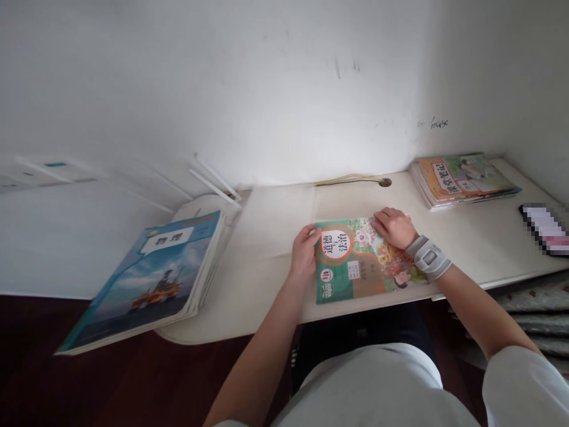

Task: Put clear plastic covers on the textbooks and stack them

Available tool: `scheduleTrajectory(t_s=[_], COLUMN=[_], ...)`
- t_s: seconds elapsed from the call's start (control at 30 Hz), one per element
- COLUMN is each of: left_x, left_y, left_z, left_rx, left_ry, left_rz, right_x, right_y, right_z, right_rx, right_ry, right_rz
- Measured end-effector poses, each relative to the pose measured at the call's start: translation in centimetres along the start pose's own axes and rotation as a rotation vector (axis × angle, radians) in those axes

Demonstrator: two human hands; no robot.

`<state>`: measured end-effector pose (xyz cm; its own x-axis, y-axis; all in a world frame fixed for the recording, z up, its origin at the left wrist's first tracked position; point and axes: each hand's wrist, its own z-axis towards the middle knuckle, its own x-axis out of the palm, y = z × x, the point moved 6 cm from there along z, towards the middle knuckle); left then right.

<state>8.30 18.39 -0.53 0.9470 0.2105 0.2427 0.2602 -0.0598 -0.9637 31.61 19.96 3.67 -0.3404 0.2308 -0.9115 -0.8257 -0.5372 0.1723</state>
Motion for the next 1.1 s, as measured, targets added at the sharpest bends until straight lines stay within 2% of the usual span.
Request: scheduleTrajectory(t_s=[0.07, 0.13, 0.27, 0.4, 0.5, 0.6, 0.7, 0.8, 0.9, 0.93, 1.0, 1.03, 1.1], left_x=[-0.2, -0.2, -0.6, -1.1, -1.0, -0.8, -0.8, -0.9, -0.7, -0.3, 1.6, 3.1, 6.6], left_y=[-0.4, -0.9, -1.7, -2.5, -2.4, -1.4, -0.5, -0.5, -1.4, -1.9, -2.8, -2.9, -2.0], left_z=[0.0, 0.3, 1.1, 1.7, 1.9, 2.2, 2.9, 3.7, 3.9, 3.7, 3.0, 2.5, 1.0], left_rx=[0.05, 0.084, 0.054, 0.06, 0.055, 0.005, -0.037, -0.034, -0.022, 0.014, 0.183, 0.305, 0.524], left_ry=[0.003, 0.062, 0.172, 0.146, 0.103, 0.088, 0.067, 0.04, 0.014, 0.007, 0.039, 0.099, 0.322], left_rz=[0.019, 0.083, 0.237, 0.3, 0.345, 0.392, 0.518, 0.733, 0.931, 1.017, 1.258, 1.394, 1.593], right_x=[-0.7, -1.4, -2.3, -3.0, -3.2, -2.5, -0.9, 0.7, 1.5, 1.6, 1.6, 1.5, 1.1], right_y=[-0.1, 0.0, 0.7, -0.1, -2.5, -5.6, -7.7, -8.7, -8.5, -8.3, -8.2, -8.2, -8.3], right_z=[0.3, 0.4, 0.7, 1.3, 1.4, 0.7, -0.2, -0.5, 0.0, 0.2, 0.4, 0.4, 0.3], right_rx=[-0.053, -0.102, -0.128, -0.054, 0.057, 0.175, 0.296, 0.387, 0.387, 0.376, 0.376, 0.39, 0.44], right_ry=[0.041, 0.084, 0.159, 0.206, 0.222, 0.248, 0.305, 0.37, 0.455, 0.484, 0.532, 0.548, 0.55], right_rz=[0.08, 0.137, 0.144, 0.095, 0.143, 0.374, 0.551, 0.434, 0.19, 0.117, -0.003, -0.055, -0.155])
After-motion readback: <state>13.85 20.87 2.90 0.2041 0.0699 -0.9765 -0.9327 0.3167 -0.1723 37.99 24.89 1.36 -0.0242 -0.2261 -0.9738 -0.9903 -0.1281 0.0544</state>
